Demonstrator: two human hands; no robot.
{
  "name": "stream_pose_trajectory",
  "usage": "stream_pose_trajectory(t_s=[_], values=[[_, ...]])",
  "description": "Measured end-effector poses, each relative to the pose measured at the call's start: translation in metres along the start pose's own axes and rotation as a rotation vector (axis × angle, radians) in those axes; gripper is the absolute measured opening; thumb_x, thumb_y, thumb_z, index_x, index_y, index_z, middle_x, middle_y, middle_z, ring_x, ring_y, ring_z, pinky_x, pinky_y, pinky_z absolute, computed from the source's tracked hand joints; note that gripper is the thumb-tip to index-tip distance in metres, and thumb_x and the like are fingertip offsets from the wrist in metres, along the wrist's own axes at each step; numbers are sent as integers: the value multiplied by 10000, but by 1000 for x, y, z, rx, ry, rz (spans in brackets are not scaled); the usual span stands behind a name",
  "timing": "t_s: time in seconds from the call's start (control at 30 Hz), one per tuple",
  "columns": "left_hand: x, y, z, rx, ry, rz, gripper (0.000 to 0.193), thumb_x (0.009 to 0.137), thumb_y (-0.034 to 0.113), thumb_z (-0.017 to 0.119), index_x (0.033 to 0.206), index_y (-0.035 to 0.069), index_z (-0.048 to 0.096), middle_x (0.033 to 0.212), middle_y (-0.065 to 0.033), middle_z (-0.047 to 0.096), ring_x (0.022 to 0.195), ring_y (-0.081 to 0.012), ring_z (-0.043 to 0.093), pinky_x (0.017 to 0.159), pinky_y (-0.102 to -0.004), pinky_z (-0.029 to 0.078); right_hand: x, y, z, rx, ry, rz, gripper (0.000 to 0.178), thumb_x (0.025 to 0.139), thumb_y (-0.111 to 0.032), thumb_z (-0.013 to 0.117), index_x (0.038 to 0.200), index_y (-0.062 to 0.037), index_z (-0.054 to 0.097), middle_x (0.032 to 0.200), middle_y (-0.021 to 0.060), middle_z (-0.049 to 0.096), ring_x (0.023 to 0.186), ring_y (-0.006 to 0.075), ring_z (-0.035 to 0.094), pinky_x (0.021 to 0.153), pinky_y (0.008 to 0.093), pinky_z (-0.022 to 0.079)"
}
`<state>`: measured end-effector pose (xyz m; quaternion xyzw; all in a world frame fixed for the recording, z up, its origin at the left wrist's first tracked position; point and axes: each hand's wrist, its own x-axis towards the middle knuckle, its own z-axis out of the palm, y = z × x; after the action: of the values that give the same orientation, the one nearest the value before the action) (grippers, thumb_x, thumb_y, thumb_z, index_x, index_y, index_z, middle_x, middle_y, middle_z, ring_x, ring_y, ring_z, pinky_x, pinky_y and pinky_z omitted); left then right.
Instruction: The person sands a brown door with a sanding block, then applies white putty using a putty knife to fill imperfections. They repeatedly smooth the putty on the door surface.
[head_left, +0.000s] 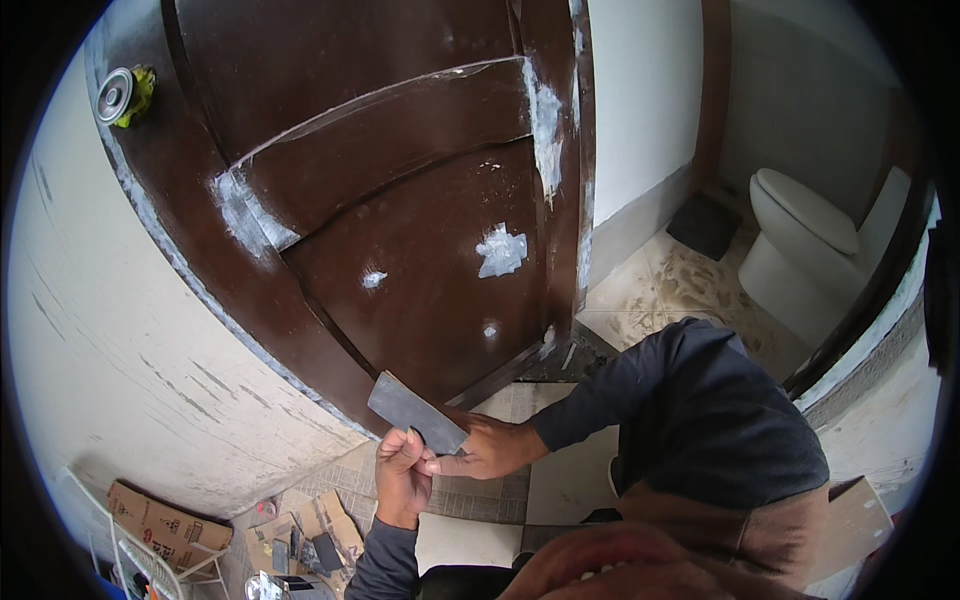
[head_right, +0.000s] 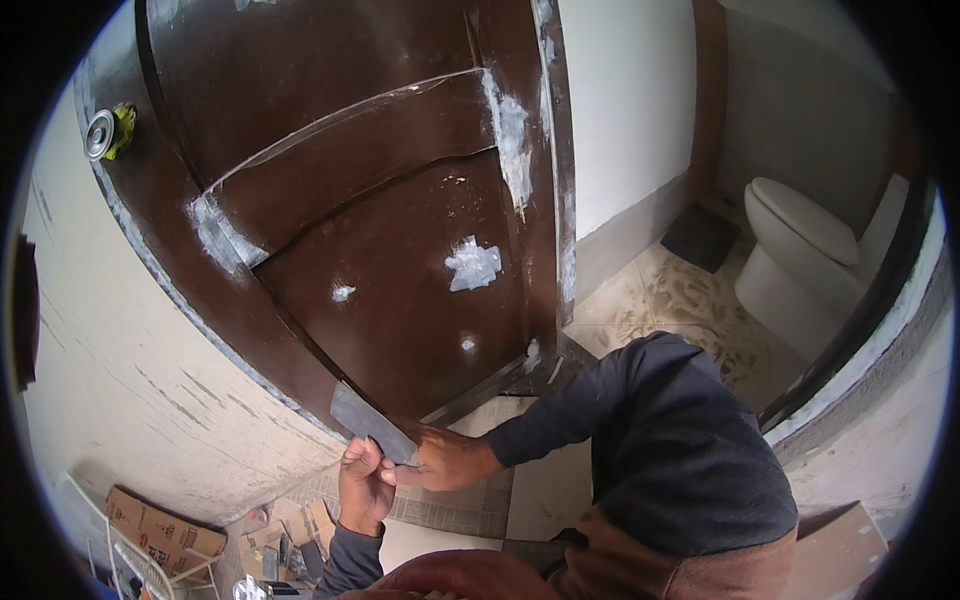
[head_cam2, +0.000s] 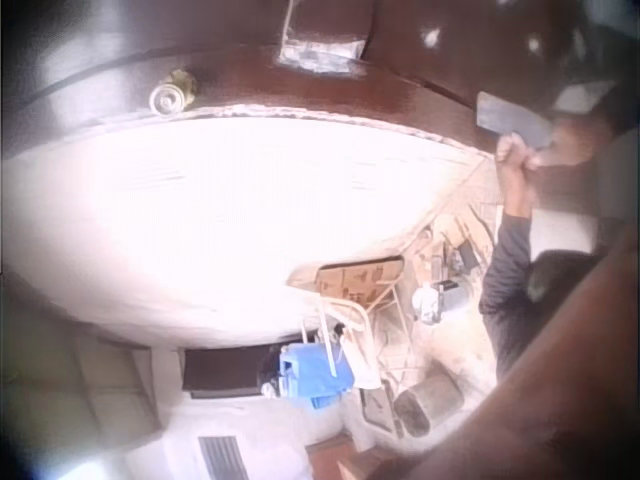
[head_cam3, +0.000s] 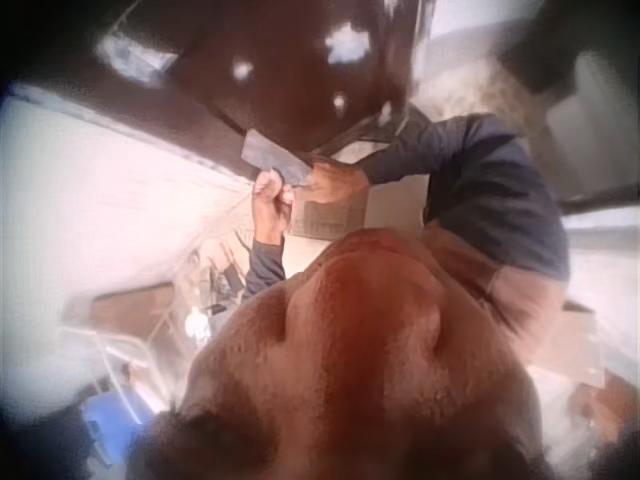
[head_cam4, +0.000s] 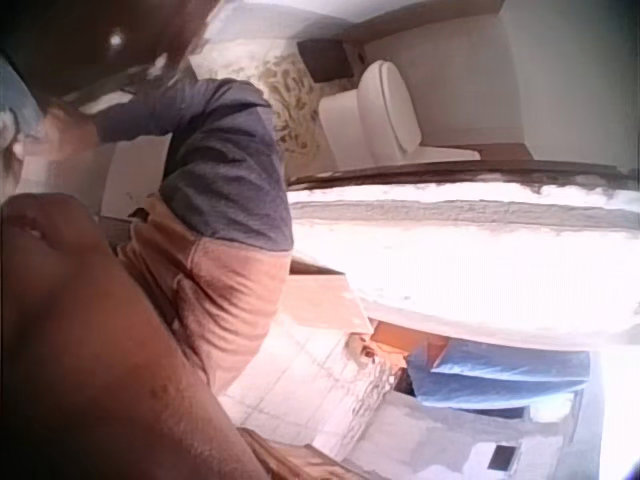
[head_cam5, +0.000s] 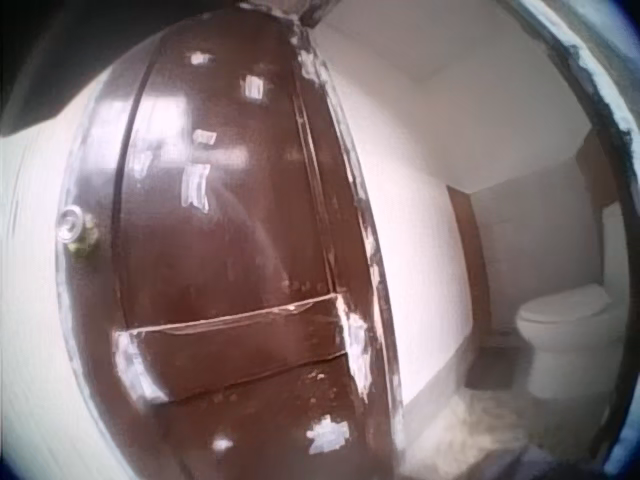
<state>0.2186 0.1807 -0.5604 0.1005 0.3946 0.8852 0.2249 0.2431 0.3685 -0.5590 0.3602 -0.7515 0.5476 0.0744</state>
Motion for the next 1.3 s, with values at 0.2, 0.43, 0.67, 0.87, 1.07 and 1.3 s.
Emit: stream_pose_trajectory(t_s=[0.2,0.43,0.67,0.87,1.07,1.3], values=[[64,10,157,416,-118,-154,212,1006,210,639,939,15,688,786,-64,703,651,-109,654,604,-240,530,-6,-58,-121,450,317,55,585,992,-150,563,1512,-39,317,1429,181,445,1256,270,530,1039,413,459],[181,234,428,891,-161,30,274,1008,255,644,1007,-14,696,899,-91,735,759,-116,682,692,-245,549,156,-223,-392,547,799,-142,641,972,39,382,1581,-68,213,1591,179,254,1321,315,534,983,402,546],[141,537,752,836,-264,-147,275,983,200,676,833,-29,702,883,-139,736,761,-200,710,735,-318,580,229,-559,-511,735,1080,680,426,1048,-228,503,1414,-12,477,1233,137,639,1021,279,716,777,350,612],[-20,687,928,542,311,-216,201,901,89,731,1013,48,570,1169,-160,632,895,-166,674,774,-320,581,259,-942,-604,431,557,1457,382,966,-185,531,1312,-28,560,867,151,725,686,224,744,570,341,601],[-41,887,1197,746,294,-339,429,967,372,666,1165,2,578,1075,-137,650,941,-226,668,790,-352,575,270,-1273,-761,-161,774,1587,550,887,-151,569,1419,-119,436,995,203,724,901,399,713,770,503,547],[-44,1356,1294,1097,721,1018,561,1067,405,487,1432,-17,426,1431,-184,453,1283,-292,455,1058,-426,385,350,-1463,-578,-350,1041,1514,513,835,-87,554,1327,-69,406,888,295,688,741,438,691,660,515,553]])
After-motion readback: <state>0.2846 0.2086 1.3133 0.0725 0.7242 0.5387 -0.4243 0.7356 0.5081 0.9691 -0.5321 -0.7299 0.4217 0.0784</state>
